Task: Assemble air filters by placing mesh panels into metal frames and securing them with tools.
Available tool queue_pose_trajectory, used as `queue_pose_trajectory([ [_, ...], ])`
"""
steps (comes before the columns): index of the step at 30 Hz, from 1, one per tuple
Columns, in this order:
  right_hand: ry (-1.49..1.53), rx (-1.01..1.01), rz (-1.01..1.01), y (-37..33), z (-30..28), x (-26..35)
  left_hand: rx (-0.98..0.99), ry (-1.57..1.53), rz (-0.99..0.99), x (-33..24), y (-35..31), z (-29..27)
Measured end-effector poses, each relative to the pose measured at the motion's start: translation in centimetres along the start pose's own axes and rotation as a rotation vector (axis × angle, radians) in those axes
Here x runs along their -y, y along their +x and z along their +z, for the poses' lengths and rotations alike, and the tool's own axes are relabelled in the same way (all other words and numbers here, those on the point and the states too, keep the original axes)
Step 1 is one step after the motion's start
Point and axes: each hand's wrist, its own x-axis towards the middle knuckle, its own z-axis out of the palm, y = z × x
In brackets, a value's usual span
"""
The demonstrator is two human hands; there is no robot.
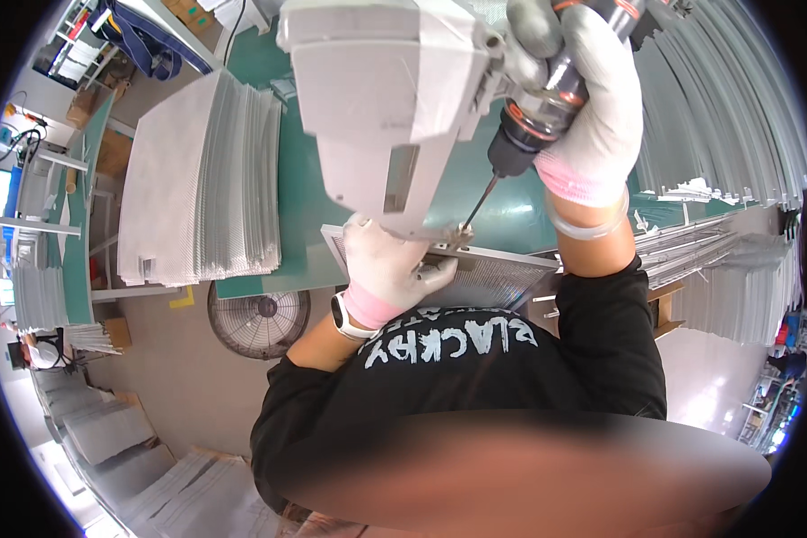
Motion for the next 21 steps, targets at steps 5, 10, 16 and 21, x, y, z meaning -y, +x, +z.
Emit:
queue_pose_trajectory([
  [5,-0.055,-0.086,0.025,-3.0,-0.1,0.8,0.037,-0.048,0.021,-0.2,-0.3,-0.8],
  [10,-0.703,-0.97,0.387,0.9,8.7,0.4,0.024,-0.045,0.012,0.1,-0.8,-1.0],
  [16,-0.605,-0.774,0.634,-1.7,7.7,1.3,0.056,-0.16,0.027,0.8,-1.3,-0.5],
  [21,-0.417,-0.741,0.663,-3.8,7.9,0.0,0.118,-0.288,0.009,0.6,-2.6,1.1],
])
